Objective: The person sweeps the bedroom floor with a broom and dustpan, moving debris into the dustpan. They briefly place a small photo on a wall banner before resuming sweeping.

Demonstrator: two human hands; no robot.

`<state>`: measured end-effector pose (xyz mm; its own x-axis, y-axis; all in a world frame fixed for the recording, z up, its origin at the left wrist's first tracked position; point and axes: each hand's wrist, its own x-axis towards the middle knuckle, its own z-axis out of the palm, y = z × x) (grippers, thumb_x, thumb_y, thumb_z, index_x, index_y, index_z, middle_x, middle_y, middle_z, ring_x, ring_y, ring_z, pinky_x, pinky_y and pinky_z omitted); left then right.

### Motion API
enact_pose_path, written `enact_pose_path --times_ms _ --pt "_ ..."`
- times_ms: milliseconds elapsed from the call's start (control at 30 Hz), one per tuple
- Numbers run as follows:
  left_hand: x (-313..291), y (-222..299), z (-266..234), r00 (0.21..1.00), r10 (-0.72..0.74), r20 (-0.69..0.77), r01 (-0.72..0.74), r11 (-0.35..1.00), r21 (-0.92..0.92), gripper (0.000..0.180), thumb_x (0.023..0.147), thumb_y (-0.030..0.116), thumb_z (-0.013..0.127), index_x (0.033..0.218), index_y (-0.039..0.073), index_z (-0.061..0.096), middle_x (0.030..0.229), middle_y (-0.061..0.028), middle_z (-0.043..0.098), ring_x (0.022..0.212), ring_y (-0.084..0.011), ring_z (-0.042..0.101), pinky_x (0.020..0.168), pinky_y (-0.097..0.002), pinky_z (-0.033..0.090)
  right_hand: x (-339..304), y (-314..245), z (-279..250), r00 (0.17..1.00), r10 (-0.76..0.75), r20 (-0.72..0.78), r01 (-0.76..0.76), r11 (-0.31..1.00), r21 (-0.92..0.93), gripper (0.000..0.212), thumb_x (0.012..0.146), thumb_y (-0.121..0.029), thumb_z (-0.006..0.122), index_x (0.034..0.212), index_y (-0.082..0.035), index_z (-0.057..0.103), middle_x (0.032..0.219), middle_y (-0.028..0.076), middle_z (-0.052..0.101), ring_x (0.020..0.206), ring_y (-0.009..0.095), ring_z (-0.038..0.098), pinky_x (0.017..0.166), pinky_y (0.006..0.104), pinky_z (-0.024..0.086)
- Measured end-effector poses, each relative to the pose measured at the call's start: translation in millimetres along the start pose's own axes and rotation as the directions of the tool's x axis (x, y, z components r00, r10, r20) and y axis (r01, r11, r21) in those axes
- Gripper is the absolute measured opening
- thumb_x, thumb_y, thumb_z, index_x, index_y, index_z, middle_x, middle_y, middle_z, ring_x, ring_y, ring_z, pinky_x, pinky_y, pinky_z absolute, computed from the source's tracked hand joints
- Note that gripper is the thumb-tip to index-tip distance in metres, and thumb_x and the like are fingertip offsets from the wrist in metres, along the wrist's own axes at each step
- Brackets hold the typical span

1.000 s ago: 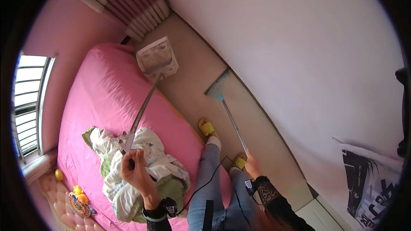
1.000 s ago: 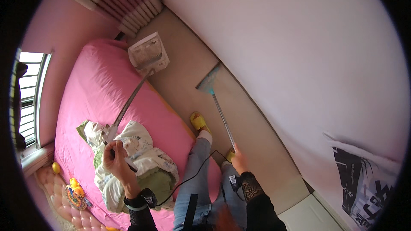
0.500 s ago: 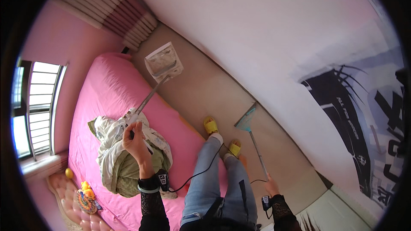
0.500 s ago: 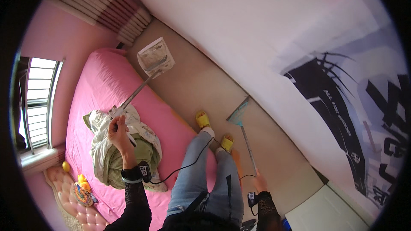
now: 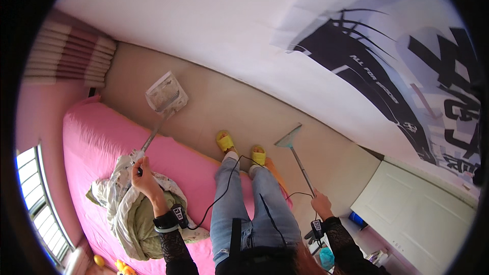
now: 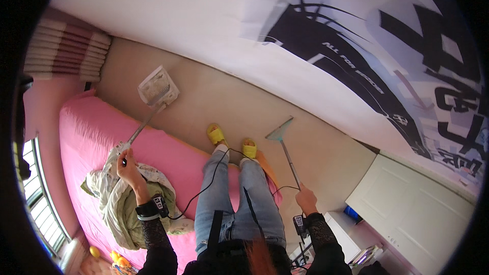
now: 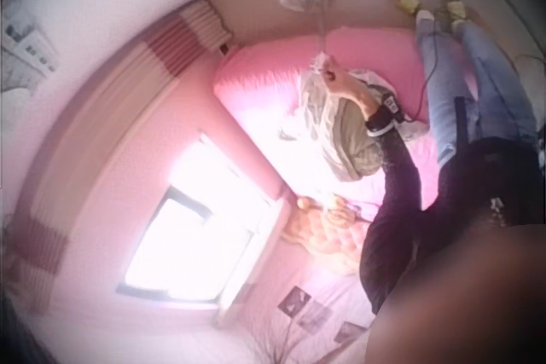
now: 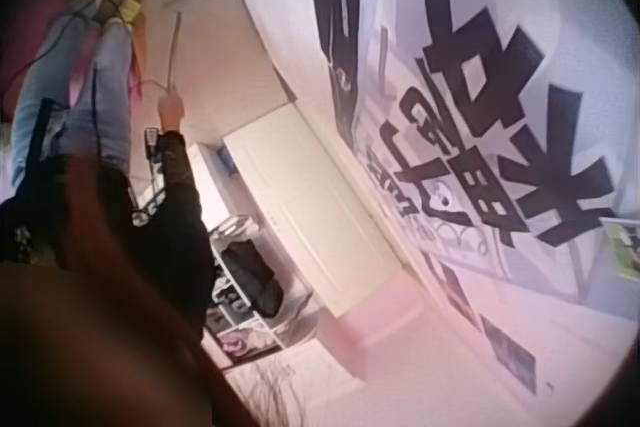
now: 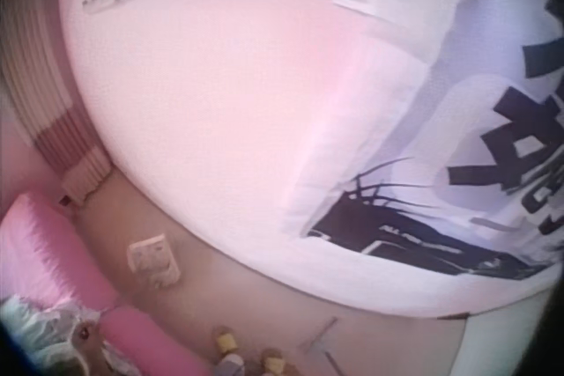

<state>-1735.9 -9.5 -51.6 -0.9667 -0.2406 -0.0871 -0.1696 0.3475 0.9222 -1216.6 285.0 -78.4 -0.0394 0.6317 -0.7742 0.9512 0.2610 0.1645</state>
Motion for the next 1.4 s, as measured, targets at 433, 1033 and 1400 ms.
enact_pose_path --times_ms 433,1033,1400 --pt "-78.1 -23.0 41.5 0.994 0.076 0.081 -0.082 0.994 0.074 0.014 0.086 0.014 0.073 0.089 0.001 0.07 0.067 0.0046 0.054 0.055 -0.0029 0.041 0.048 -0.0201 0.029 78.5 -16.1 32.0 0.836 -0.519 -0.179 0.544 0.827 0.145 0.054 0.084 -0.009 0.051 0.137 -0.019 0.051 0.089 0.02 0.064 0.082 0.038 0.063 0.072 0.048 0.05" --pt "-225.9 -10.8 112.2 0.979 0.092 0.18 -0.113 0.987 0.112 0.014 0.086 0.017 0.074 0.086 0.004 0.068 0.061 0.0046 0.051 0.049 -0.0041 0.04 0.045 -0.0213 0.031 141.1 263.5 60.8 0.989 -0.142 -0.05 0.147 0.984 0.102 0.05 0.09 -0.014 0.048 0.138 -0.029 0.05 0.089 0.016 0.068 0.081 0.034 0.066 0.071 0.0475 0.052" --pt "-237.3 -13.4 131.7 0.964 0.1 0.246 -0.143 0.976 0.164 0.015 0.086 0.018 0.074 0.085 0.006 0.067 0.06 0.0053 0.049 0.049 -0.0041 0.04 0.044 -0.0209 0.03 135.2 369.8 51.8 0.998 0.055 0.009 -0.056 0.997 0.057 0.053 0.089 -0.018 0.052 0.139 -0.036 0.048 0.102 0.015 0.07 0.092 0.034 0.067 0.079 0.0453 0.053"
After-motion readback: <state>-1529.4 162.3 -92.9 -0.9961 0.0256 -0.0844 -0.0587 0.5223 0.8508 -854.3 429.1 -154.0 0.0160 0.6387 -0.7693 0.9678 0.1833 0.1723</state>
